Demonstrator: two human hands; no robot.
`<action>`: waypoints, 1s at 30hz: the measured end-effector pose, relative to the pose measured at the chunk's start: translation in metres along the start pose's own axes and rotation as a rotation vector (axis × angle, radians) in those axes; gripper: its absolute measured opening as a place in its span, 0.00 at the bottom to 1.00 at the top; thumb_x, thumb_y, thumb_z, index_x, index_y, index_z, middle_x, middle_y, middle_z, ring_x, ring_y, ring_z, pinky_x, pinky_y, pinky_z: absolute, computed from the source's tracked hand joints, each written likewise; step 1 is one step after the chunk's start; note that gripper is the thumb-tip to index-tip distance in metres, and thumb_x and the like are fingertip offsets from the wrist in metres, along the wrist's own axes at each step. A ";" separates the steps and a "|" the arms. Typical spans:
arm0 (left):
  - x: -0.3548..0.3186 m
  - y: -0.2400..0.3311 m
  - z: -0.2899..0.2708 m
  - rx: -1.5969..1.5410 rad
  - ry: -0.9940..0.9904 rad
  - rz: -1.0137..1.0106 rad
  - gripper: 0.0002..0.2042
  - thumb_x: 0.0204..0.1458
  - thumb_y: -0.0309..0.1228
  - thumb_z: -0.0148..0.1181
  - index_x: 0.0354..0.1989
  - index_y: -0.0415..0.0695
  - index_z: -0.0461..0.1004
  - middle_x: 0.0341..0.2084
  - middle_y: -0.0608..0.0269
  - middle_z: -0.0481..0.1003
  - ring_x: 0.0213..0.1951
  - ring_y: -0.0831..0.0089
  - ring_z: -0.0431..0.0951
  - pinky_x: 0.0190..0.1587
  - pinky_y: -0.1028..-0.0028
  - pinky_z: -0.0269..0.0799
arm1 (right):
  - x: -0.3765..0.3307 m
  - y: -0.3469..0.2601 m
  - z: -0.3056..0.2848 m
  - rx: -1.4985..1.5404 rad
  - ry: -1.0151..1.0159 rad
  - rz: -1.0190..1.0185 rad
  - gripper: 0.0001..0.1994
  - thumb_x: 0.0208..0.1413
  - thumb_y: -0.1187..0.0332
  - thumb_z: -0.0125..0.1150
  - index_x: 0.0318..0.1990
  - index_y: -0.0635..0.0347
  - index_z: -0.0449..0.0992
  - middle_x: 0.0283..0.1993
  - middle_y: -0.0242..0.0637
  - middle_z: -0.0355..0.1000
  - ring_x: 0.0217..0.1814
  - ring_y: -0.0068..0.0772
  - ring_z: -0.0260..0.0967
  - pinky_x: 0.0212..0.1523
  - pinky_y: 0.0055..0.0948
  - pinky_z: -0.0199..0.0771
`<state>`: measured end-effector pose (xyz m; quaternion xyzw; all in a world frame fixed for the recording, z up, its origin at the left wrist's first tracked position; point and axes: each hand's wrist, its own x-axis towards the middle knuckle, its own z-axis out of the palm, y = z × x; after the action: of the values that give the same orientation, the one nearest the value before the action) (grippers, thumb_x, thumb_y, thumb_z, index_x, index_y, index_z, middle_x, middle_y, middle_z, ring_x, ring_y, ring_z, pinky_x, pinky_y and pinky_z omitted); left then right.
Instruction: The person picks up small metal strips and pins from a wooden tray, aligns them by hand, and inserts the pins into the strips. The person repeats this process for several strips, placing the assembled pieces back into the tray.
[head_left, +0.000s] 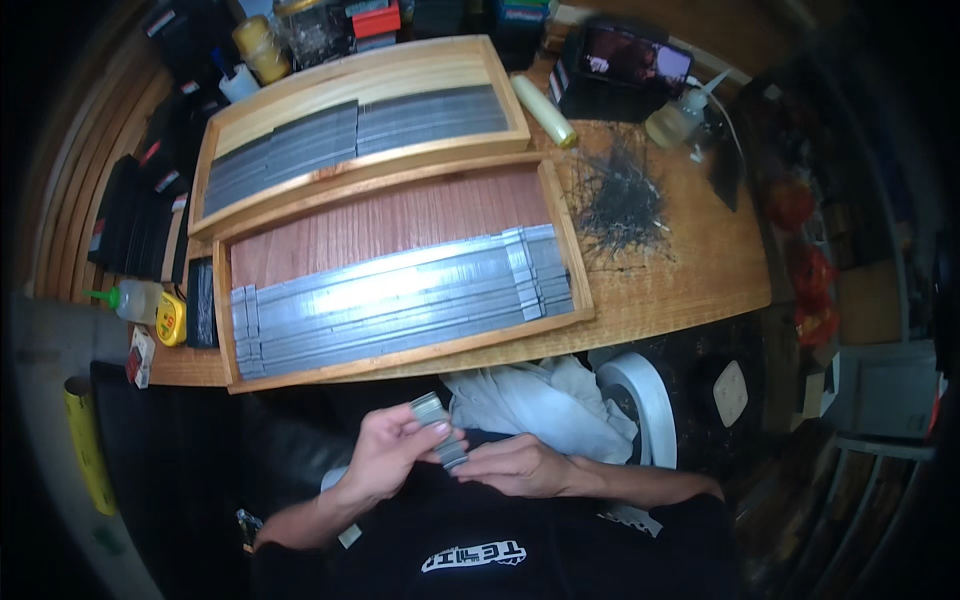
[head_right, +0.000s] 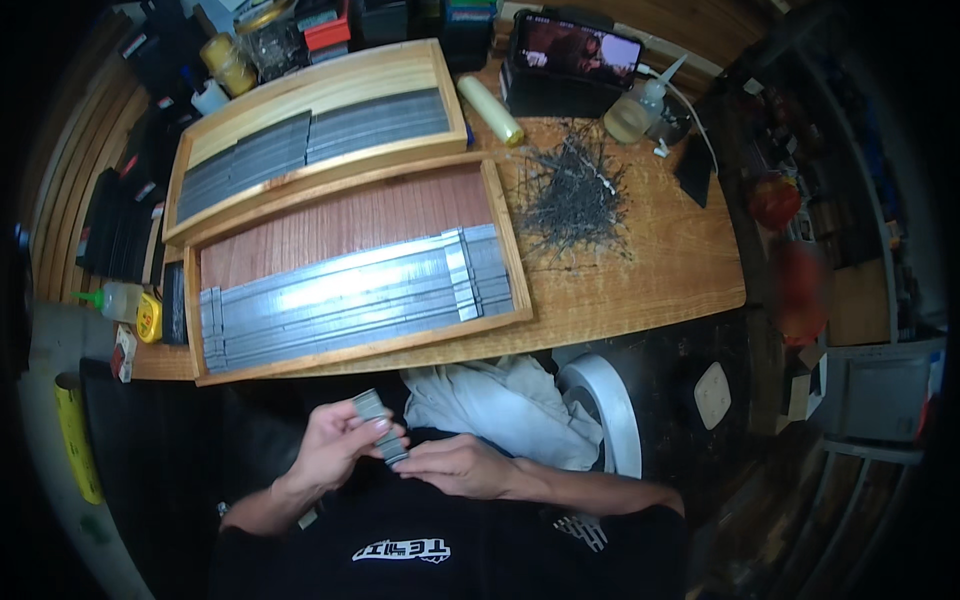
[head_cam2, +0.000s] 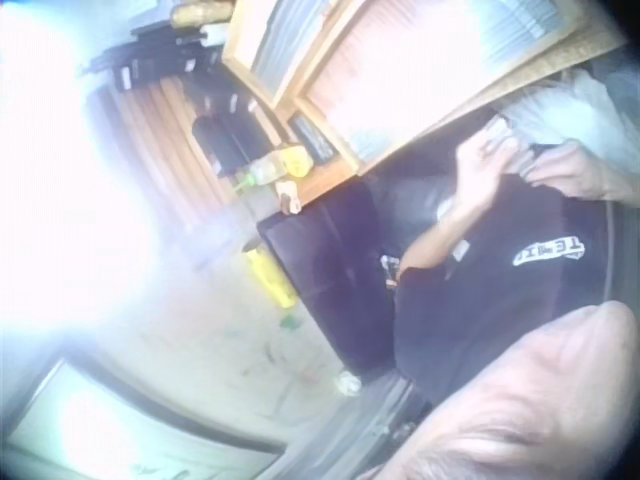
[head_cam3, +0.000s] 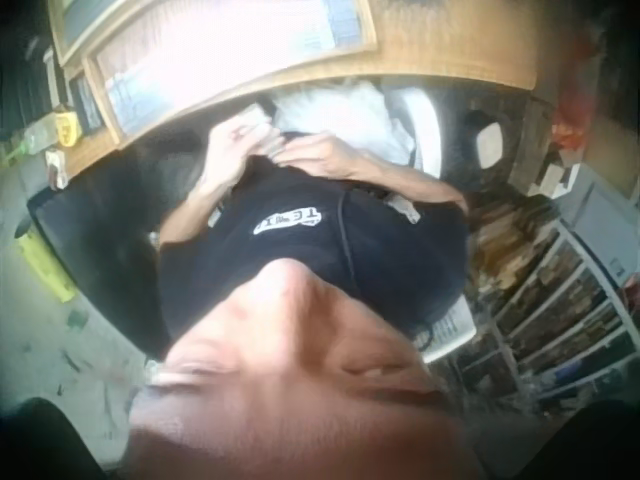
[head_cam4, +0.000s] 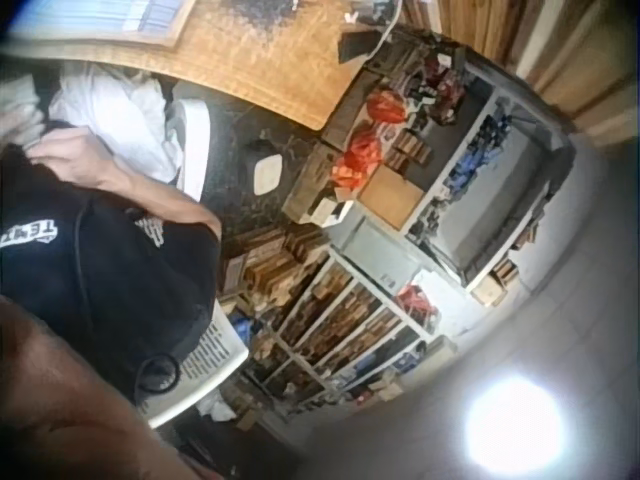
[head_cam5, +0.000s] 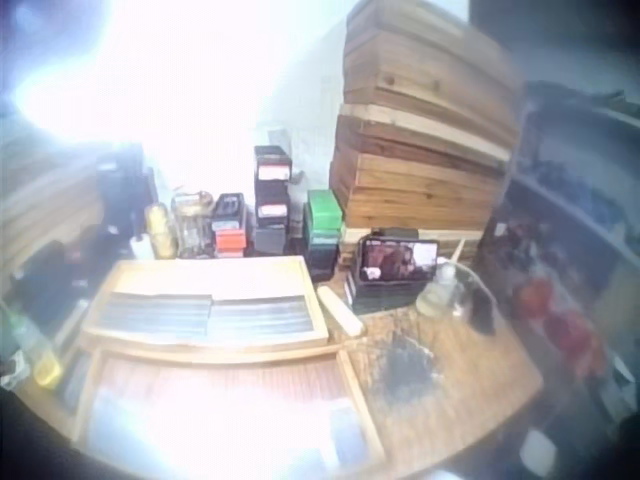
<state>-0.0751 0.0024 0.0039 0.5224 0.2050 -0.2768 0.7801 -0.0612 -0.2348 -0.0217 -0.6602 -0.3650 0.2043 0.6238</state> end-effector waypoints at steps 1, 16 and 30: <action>0.009 -0.007 0.003 0.020 -0.028 -0.065 0.08 0.64 0.24 0.63 0.49 0.34 0.79 0.41 0.50 0.84 0.43 0.63 0.88 0.43 0.71 0.88 | -0.010 0.003 0.004 0.041 0.039 0.062 0.12 0.57 0.77 0.71 0.48 0.66 0.84 0.43 0.45 0.83 0.41 0.38 0.83 0.41 0.30 0.84; 0.053 0.013 0.013 -0.009 -0.188 -0.180 0.13 0.62 0.28 0.68 0.53 0.38 0.81 0.43 0.51 0.85 0.43 0.64 0.88 0.42 0.70 0.88 | -0.011 0.020 0.022 -0.010 0.370 0.115 0.10 0.53 0.80 0.75 0.44 0.69 0.85 0.34 0.43 0.84 0.35 0.32 0.83 0.36 0.25 0.81; 0.023 0.012 0.029 0.018 -0.179 0.099 0.20 0.63 0.22 0.64 0.64 0.37 0.74 0.41 0.54 0.86 0.43 0.70 0.87 0.36 0.82 0.81 | 0.020 -0.021 -0.047 1.283 0.396 -0.025 0.28 0.70 0.44 0.52 0.59 0.62 0.69 0.70 0.53 0.61 0.84 0.59 0.43 0.77 0.79 0.36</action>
<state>-0.0483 -0.0263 0.0092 0.5122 0.1060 -0.2853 0.8032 -0.0190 -0.2523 0.0092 -0.1793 -0.0576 0.2484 0.9502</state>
